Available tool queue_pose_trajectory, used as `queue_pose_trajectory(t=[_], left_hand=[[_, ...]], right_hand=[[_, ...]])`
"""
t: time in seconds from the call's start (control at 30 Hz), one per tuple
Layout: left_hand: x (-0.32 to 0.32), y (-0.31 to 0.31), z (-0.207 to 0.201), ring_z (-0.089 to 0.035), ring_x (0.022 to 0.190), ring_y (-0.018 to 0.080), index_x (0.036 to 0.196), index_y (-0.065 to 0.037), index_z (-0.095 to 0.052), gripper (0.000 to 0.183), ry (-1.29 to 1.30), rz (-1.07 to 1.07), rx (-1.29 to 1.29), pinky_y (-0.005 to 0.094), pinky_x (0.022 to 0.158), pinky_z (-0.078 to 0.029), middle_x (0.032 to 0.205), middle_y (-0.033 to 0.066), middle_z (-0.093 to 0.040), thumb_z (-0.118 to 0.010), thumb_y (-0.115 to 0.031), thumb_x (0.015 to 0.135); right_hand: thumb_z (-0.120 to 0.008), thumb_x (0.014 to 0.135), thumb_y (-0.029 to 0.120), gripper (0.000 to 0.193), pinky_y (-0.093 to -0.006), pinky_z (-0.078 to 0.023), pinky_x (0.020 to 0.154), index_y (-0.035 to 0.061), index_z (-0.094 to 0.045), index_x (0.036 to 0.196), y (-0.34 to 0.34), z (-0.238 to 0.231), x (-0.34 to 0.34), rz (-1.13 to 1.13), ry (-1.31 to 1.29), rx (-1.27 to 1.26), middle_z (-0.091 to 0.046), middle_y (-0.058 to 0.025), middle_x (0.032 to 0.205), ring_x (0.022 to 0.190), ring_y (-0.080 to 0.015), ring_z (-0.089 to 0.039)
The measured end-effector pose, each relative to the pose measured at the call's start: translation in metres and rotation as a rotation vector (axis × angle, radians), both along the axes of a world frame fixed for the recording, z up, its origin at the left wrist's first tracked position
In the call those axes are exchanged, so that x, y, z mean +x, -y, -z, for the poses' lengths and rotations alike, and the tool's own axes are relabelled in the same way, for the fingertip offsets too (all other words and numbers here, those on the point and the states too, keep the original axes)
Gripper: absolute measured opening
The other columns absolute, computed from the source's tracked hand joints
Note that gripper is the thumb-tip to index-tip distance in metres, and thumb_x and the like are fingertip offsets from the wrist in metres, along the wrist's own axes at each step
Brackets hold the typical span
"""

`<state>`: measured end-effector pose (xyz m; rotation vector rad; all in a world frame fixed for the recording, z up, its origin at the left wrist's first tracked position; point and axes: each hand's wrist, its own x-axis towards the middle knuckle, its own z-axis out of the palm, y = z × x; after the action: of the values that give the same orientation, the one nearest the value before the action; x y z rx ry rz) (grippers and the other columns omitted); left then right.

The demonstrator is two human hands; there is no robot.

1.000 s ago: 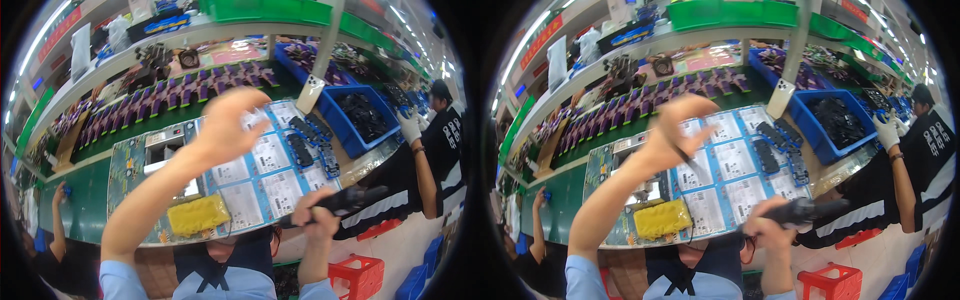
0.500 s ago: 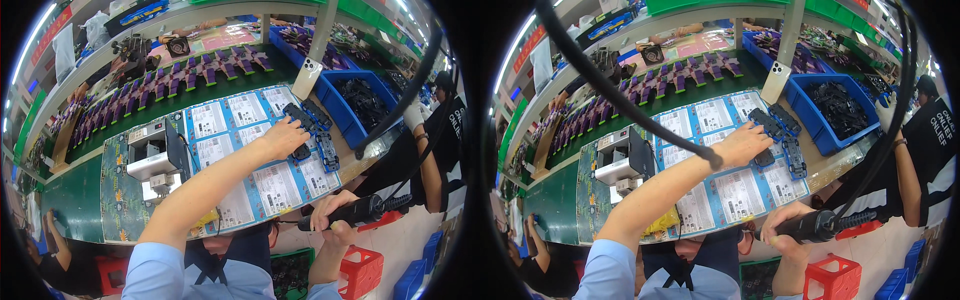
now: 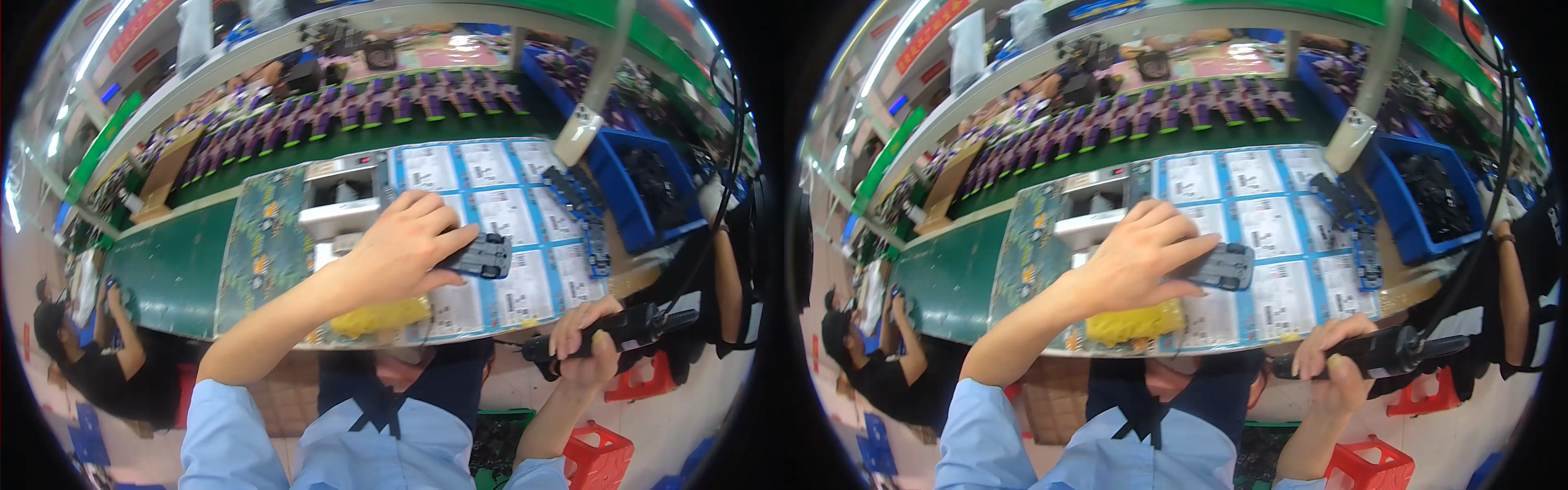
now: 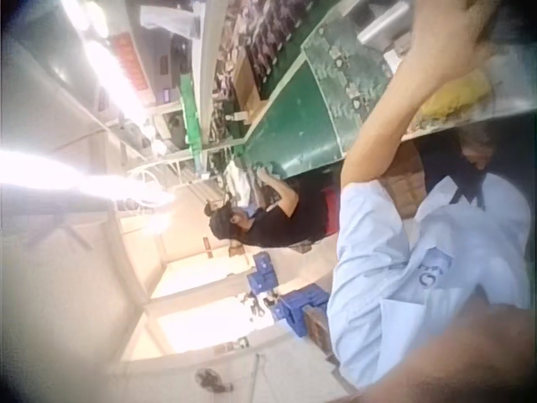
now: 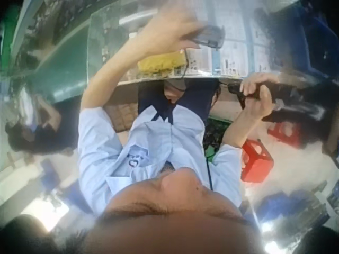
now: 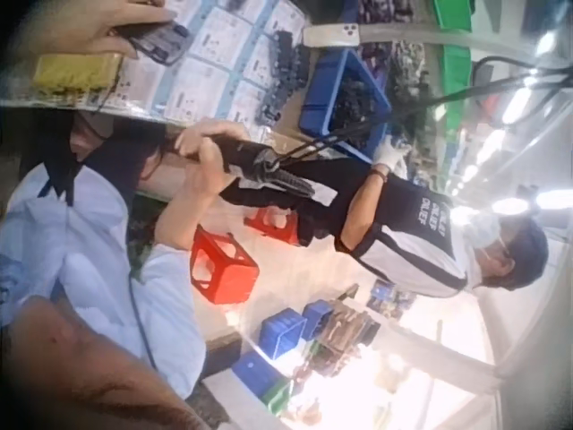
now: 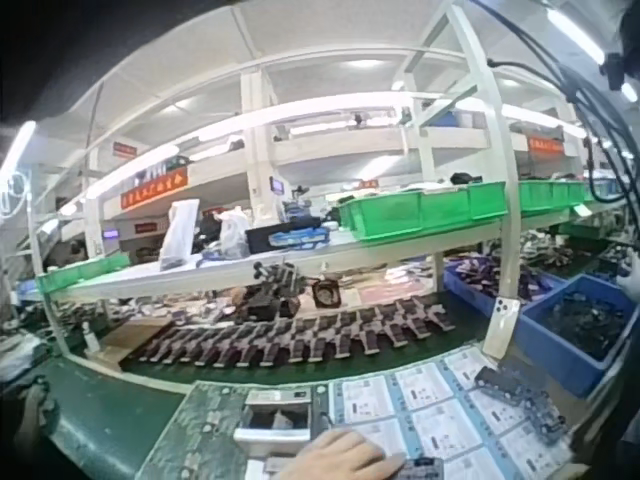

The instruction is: The person assembles toy cars by placing each car onto a fixture, driving screws into the bottom with an electric screwdriver, and placing the assembled cars along the workbench.

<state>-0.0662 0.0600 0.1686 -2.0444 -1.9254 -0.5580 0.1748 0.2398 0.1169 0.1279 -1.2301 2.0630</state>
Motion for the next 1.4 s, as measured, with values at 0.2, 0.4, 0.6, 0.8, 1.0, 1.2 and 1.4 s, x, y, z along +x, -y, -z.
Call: queue_pose_trajectory(t=[0.2, 0.4, 0.6, 0.8, 1.0, 1.2, 1.4], left_hand=[[0.024, 0.133, 0.037, -0.054, 0.099, 0.0284, 0.126, -0.010, -0.064, 0.063, 0.094, -0.346, -0.044, 0.0429, 0.090, -0.040, 0.106, 0.0062, -0.060, -0.082, -0.031, 0.070], [0.023, 0.148, 0.082, -0.054, 0.099, 0.0259, 0.124, -0.013, -0.067, 0.058, 0.155, -0.431, 0.049, 0.0410, 0.086, -0.039, 0.106, 0.0044, -0.061, -0.081, -0.034, 0.072], [0.010, 0.147, 0.080, -0.054, 0.099, 0.0229, 0.124, -0.012, -0.068, 0.056, 0.379, -0.420, 0.053, 0.0389, 0.087, -0.037, 0.105, 0.0044, -0.066, -0.081, -0.035, 0.075], [0.010, 0.155, 0.065, -0.055, 0.102, 0.0248, 0.125, -0.010, -0.068, 0.054, 0.515, -0.412, 0.020, 0.0374, 0.092, -0.036, 0.106, 0.0071, -0.069, -0.081, -0.030, 0.077], [0.006, 0.213, 0.056, -0.059, 0.094, 0.0283, 0.122, -0.005, -0.068, 0.058, 0.357, -0.655, 0.061, 0.0379, 0.086, -0.042, 0.102, 0.0109, -0.068, -0.085, -0.025, 0.070], [-0.016, 0.235, 0.091, -0.062, 0.088, 0.0330, 0.103, -0.003, -0.059, 0.051, 0.154, -1.243, 0.113, 0.0432, 0.077, -0.048, 0.090, 0.0150, -0.066, -0.087, -0.027, 0.067], [-0.016, 0.241, 0.096, -0.066, 0.076, 0.0348, 0.098, -0.004, -0.058, 0.048, 0.171, -1.282, -0.065, 0.0444, 0.069, -0.051, 0.083, 0.0144, -0.068, -0.080, -0.041, 0.076]], right_hand=[[-0.068, 0.086, 0.022, 0.030, -0.0308, -0.047, 0.046, -0.0009, -0.050, 0.092, 0.038, 0.000, -0.037, -0.131, -0.009, -0.010, -0.052, -0.0093, 0.062, 0.050, -0.0167, -0.051], [-0.066, 0.087, 0.021, 0.028, -0.0308, -0.047, 0.046, -0.0009, -0.050, 0.091, 0.068, -0.009, -0.056, -0.207, -0.020, 0.017, -0.052, -0.0097, 0.061, 0.050, -0.0165, -0.051], [-0.066, 0.087, 0.021, 0.027, -0.0309, -0.047, 0.046, 0.0000, -0.050, 0.091, 0.071, -0.012, -0.049, -0.152, 0.004, 0.039, -0.052, -0.0098, 0.062, 0.050, -0.0169, -0.052], [-0.064, 0.088, 0.023, 0.027, -0.0312, -0.046, 0.046, 0.0006, -0.049, 0.091, 0.071, -0.010, -0.048, -0.126, 0.030, 0.031, -0.050, -0.0083, 0.060, 0.048, -0.0164, -0.049], [-0.062, 0.091, 0.026, 0.028, -0.0292, -0.044, 0.044, 0.0019, -0.048, 0.091, 0.054, -0.001, -0.039, -0.081, 0.025, 0.017, -0.048, -0.0068, 0.060, 0.047, -0.0154, -0.048], [-0.061, 0.092, 0.026, 0.027, -0.0283, -0.044, 0.045, 0.0021, -0.048, 0.091, 0.060, 0.006, -0.052, -0.083, 0.040, -0.015, -0.047, -0.0057, 0.060, 0.047, -0.0146, -0.047], [-0.061, 0.093, 0.026, 0.027, -0.0275, -0.044, 0.046, 0.0024, -0.048, 0.092, 0.054, 0.012, -0.049, -0.100, 0.062, -0.012, -0.047, -0.0060, 0.062, 0.049, -0.0144, -0.047]])
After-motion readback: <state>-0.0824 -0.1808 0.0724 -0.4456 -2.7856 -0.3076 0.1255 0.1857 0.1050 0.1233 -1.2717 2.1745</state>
